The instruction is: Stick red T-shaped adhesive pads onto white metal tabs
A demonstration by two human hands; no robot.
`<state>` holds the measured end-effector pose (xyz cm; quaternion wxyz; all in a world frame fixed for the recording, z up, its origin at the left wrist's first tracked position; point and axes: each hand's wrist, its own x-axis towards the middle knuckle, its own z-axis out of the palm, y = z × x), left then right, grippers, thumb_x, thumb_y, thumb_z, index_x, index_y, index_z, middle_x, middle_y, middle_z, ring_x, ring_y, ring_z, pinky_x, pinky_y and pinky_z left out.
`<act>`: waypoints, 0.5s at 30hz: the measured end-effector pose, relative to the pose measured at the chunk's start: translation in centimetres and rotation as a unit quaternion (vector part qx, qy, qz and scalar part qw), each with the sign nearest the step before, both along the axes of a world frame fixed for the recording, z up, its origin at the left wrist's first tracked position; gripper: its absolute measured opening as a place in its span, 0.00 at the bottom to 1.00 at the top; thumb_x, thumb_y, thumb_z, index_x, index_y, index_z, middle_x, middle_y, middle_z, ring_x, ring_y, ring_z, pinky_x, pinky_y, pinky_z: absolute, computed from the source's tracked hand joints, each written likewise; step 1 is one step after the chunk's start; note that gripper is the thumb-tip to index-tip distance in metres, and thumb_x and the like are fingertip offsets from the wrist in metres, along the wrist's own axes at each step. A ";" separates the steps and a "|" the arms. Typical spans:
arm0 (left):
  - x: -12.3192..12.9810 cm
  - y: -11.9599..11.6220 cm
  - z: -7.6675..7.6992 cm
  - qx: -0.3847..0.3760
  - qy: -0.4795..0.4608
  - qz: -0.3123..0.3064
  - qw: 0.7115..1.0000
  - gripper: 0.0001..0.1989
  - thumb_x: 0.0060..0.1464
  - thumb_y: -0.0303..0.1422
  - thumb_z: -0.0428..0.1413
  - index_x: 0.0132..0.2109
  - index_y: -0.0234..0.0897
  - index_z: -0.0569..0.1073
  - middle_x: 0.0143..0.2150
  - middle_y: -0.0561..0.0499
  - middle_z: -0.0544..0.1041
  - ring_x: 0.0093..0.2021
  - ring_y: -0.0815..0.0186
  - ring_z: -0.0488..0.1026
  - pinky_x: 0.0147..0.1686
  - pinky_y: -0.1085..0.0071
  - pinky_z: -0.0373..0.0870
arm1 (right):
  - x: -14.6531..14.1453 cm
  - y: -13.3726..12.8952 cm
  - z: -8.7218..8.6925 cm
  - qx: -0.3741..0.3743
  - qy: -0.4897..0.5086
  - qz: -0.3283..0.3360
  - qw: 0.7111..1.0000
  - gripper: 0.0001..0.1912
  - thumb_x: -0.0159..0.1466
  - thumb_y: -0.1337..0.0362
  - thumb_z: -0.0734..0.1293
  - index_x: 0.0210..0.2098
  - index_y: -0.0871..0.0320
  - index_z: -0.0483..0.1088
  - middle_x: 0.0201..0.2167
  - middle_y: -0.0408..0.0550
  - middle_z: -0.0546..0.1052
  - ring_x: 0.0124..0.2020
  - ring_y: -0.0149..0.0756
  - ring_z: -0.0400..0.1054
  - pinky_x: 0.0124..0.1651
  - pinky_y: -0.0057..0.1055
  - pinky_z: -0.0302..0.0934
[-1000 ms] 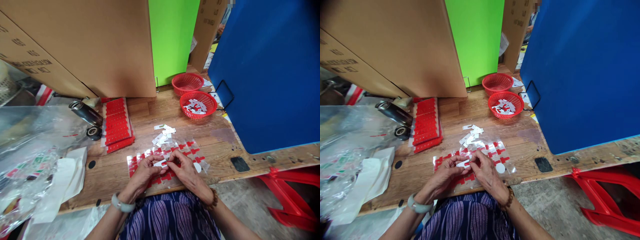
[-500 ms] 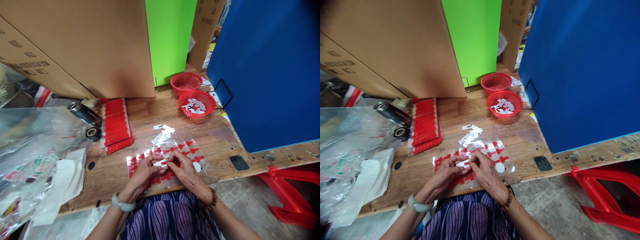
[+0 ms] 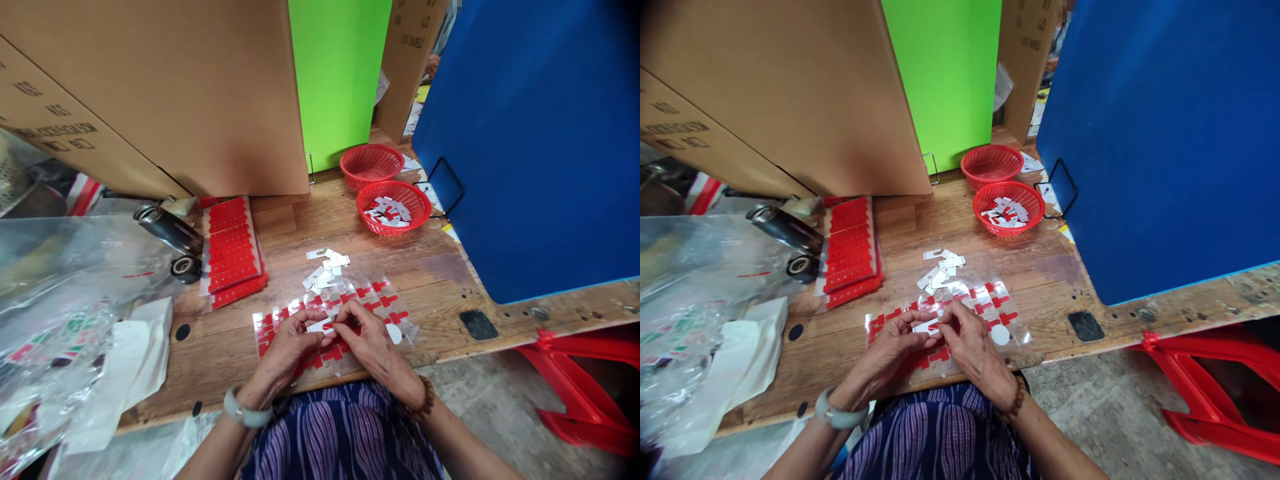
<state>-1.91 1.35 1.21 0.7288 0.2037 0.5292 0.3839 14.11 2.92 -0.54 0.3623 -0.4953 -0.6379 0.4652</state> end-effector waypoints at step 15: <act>0.0 -0.1 -1.5 0.085 0.088 0.015 0.992 0.15 0.42 0.31 0.65 0.39 0.33 0.73 0.33 0.51 0.79 0.30 0.70 0.76 0.35 0.75 0.70 | -0.8 -0.7 0.7 -0.084 0.021 -0.022 0.996 0.05 0.59 0.71 0.62 0.27 0.57 0.65 0.26 0.41 0.70 0.30 0.32 0.64 0.36 0.29 0.57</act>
